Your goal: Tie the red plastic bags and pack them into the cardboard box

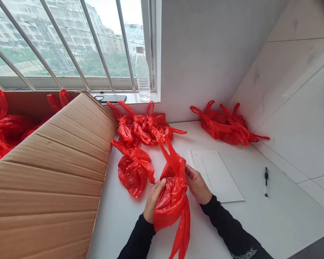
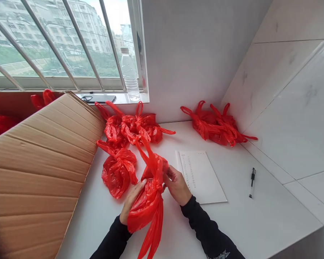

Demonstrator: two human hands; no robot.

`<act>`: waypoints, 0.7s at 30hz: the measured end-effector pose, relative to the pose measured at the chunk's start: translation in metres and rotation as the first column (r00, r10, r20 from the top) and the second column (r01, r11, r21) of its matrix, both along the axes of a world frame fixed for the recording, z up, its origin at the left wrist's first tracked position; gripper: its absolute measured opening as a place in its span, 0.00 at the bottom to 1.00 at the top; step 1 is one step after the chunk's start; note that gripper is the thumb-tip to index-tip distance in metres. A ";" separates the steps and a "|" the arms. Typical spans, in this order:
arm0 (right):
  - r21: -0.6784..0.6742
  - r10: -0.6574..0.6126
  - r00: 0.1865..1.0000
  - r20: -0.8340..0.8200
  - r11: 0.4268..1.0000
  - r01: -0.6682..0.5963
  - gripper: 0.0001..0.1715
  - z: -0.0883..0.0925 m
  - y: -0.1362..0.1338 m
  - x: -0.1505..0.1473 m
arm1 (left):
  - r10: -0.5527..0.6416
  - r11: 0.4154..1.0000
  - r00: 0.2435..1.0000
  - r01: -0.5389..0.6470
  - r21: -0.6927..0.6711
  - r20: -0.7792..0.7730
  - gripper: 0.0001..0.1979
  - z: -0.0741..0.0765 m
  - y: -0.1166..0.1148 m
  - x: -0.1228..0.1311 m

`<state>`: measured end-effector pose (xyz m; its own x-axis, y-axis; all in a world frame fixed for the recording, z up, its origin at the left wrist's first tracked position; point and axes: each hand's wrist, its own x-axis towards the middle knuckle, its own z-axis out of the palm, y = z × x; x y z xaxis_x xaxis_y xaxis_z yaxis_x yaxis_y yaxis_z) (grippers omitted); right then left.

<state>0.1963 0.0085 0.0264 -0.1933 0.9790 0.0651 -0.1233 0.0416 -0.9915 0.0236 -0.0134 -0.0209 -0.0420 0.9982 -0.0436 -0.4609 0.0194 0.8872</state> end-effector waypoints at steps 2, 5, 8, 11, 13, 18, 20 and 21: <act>0.041 -0.018 1.000 -0.007 0.999 0.018 0.19 0.000 0.000 0.001 | -0.086 0.994 0.996 0.086 -0.062 0.000 0.13 0.011 0.000 0.007; 0.072 -0.076 0.997 -0.023 0.994 0.078 0.15 0.002 0.000 0.004 | -0.265 0.955 0.963 0.270 -0.126 0.051 0.15 0.024 -0.001 0.015; 0.065 -0.085 0.995 -0.042 0.994 0.088 0.16 0.002 -0.001 0.006 | -0.333 0.934 0.939 0.340 -0.105 0.086 0.15 0.027 -0.002 0.017; 0.028 -0.073 0.996 -0.048 0.997 0.074 0.18 0.003 -0.001 0.004 | -0.304 0.946 0.947 0.312 -0.084 0.101 0.14 0.024 -0.002 0.017; 0.005 -0.078 0.996 -0.043 0.997 0.078 0.20 0.003 -0.001 0.003 | -0.248 0.963 0.962 0.258 -0.081 0.114 0.14 0.022 -0.002 0.018; -0.027 -0.061 0.998 -0.025 0.998 0.060 0.23 0.004 -0.004 0.004 | -0.038 0.987 0.980 0.067 -0.145 0.193 0.16 0.020 0.000 0.021; -0.018 -0.046 0.999 -0.012 0.999 0.046 0.23 0.004 -0.006 0.005 | 0.010 0.989 0.978 0.021 -0.145 0.206 0.16 0.017 0.000 0.022; -0.009 -0.032 0.999 -0.009 0.999 0.032 0.23 0.005 -0.007 0.005 | 0.028 0.991 0.977 0.001 -0.137 0.211 0.17 0.016 0.001 0.022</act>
